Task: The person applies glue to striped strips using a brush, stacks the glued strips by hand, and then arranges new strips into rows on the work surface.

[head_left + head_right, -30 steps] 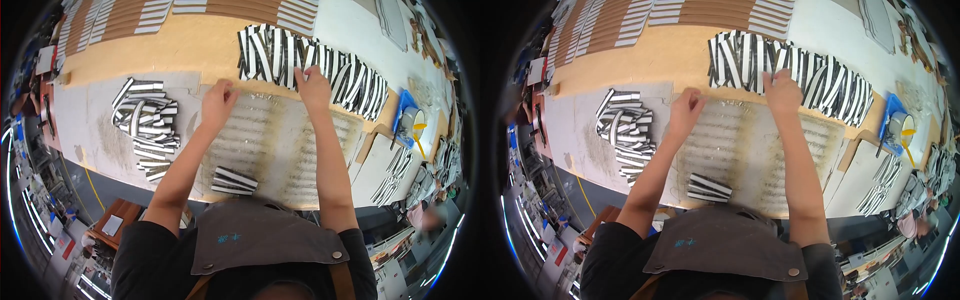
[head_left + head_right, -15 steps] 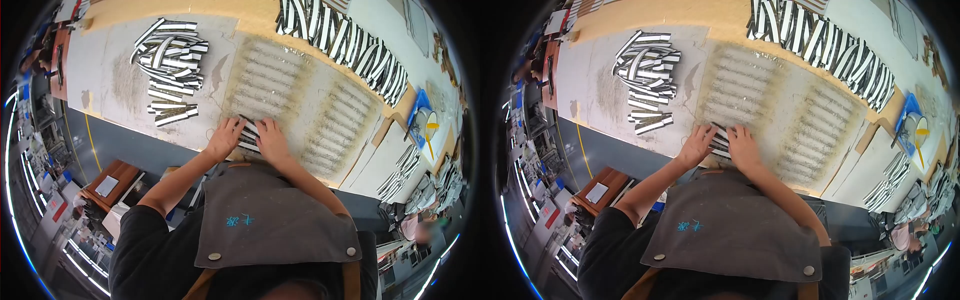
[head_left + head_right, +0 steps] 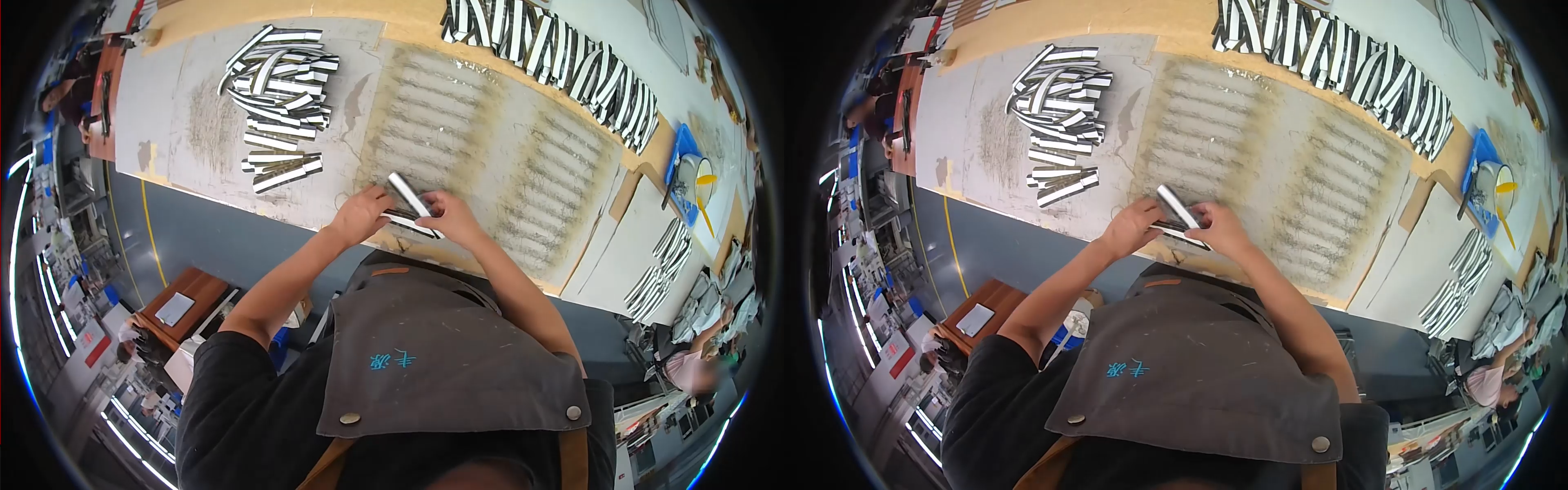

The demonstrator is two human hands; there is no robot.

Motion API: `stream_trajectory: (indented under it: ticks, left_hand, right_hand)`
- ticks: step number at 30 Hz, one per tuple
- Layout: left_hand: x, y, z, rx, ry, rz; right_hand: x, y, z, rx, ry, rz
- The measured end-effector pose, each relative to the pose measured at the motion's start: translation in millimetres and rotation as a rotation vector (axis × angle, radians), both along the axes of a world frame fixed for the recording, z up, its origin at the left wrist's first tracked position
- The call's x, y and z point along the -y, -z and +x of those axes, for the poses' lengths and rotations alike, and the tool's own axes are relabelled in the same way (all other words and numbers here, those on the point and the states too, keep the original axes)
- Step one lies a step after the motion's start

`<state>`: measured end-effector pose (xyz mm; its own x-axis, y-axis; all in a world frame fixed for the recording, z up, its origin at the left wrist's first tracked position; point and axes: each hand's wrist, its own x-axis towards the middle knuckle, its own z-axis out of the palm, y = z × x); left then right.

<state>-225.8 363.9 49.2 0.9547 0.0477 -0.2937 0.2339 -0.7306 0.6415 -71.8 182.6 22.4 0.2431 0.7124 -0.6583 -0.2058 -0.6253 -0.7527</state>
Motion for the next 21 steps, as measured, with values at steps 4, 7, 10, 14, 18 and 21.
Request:
stream_trajectory:
  ticks: [4,7,10,14,18,21]
  left_hand:
    - [7,-3,3,-0.106,0.101,0.140]
    - [14,-1,6,-0.064,0.175,0.276]
    - [20,-4,14,-0.050,0.232,0.347]
    - [27,9,9,-0.209,0.197,0.294]
    - [30,11,6,-0.152,0.189,0.266]
    - [33,6,12,0.011,0.242,0.393]
  right_hand:
    - [14,-4,7,-0.148,0.124,-0.072]
    - [25,-9,10,-0.197,0.292,-0.039]
    - [41,-2,14,-0.258,0.389,-0.029]
    - [62,3,18,-0.446,0.540,0.003]
    - [81,-2,23,-0.608,0.671,-0.059]
    - [89,-13,25,-0.641,0.777,-0.066]
